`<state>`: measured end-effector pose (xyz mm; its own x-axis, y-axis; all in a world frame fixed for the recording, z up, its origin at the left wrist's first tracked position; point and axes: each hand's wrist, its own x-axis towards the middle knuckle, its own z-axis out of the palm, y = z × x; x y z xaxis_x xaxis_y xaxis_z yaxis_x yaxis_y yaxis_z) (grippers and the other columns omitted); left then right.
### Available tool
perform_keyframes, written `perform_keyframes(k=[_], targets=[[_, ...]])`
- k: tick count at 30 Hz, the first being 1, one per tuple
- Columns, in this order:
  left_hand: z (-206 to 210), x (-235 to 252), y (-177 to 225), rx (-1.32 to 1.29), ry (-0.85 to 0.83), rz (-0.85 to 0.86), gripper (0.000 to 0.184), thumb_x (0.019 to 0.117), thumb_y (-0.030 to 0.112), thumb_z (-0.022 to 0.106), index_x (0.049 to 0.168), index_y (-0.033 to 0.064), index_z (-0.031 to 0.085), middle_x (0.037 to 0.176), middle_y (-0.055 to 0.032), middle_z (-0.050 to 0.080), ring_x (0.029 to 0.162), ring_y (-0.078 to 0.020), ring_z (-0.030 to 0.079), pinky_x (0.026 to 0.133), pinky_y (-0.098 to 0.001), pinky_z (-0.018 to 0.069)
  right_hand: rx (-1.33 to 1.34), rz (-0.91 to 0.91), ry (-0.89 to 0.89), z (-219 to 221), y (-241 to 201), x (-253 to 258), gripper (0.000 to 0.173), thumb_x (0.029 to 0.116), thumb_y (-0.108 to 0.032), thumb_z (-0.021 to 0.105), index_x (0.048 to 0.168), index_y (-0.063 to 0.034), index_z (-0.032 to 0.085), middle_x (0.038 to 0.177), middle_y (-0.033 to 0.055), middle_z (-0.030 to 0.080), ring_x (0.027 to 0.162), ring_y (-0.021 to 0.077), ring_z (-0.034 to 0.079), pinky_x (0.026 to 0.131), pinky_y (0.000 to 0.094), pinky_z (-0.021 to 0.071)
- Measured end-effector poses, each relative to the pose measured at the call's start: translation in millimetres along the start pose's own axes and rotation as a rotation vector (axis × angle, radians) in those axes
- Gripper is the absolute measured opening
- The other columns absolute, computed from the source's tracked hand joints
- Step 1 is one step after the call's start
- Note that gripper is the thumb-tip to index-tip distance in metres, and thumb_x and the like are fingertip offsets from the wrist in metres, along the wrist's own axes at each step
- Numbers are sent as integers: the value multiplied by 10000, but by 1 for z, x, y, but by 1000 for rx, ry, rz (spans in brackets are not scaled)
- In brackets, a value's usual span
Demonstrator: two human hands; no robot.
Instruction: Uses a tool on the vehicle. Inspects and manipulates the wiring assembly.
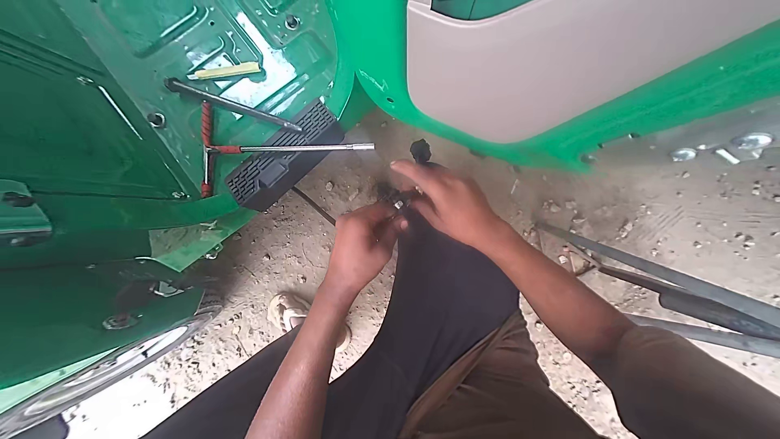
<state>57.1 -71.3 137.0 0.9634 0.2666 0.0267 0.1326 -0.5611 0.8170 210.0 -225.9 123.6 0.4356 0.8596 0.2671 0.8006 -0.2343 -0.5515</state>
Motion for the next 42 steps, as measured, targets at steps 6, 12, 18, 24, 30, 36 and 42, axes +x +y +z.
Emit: perform_keyframes(k=[6, 12, 18, 24, 30, 36, 42], targets=[[6, -3, 5, 296, 207, 80, 309, 944, 228, 724, 1213, 86, 673, 786, -22, 670, 637, -133, 616, 600, -344, 548, 79, 38, -87, -5, 0, 12, 618, 950, -130, 715, 1509, -140, 452, 1017, 33, 729, 867, 225, 705, 790, 452, 604], [10, -8, 0, 670, 302, 370, 331, 984, 121, 615, 1275, 234, 725, 775, -113, 650, 664, -296, 646, 548, -421, 496, 63, 57, -171, -17, -7, 25, 656, 951, -103, 702, 1534, -154, 403, 1015, -6, 734, 939, 202, 708, 830, 444, 598], [10, -5, 1, 675, 354, 262, 228, 1017, 166, 618, 1195, 96, 741, 746, -107, 663, 640, -273, 664, 546, -404, 524, 17, -10, -83, -19, -13, 30, 584, 956, -114, 694, 1494, -125, 467, 1026, -5, 741, 940, 192, 707, 837, 417, 598], [-2, 2, 21, 292, 225, -80, 216, 1027, 307, 628, 1096, 167, 778, 836, 14, 732, 676, -104, 663, 614, -365, 554, 261, 80, 432, 10, -31, -20, 139, 899, -40, 753, 1033, -11, 729, 1016, 95, 690, 889, 141, 682, 757, 274, 613], [-10, 7, 19, -213, 83, -335, 177, 1025, 249, 646, 1062, 149, 788, 705, 15, 682, 533, -99, 592, 494, -271, 513, 1164, 511, 253, 31, -39, -42, 290, 950, -50, 710, 1234, 3, 685, 936, 136, 690, 636, 172, 620, 534, 303, 562], [-8, 8, 13, -634, 49, -496, 174, 1029, 138, 614, 1000, 38, 754, 723, -47, 638, 543, -82, 513, 486, -203, 433, 940, 510, 254, 27, -41, -27, 330, 916, -59, 765, 1238, -19, 704, 864, 97, 674, 582, 144, 585, 482, 274, 524], [-13, 9, 13, -667, -20, -499, 201, 1031, 135, 599, 925, 48, 746, 667, -31, 600, 532, -70, 489, 493, -198, 416, 1051, 634, 89, 24, -34, -24, 221, 1001, -227, 690, 1025, -11, 729, 719, 88, 638, 498, 132, 519, 448, 263, 457]])
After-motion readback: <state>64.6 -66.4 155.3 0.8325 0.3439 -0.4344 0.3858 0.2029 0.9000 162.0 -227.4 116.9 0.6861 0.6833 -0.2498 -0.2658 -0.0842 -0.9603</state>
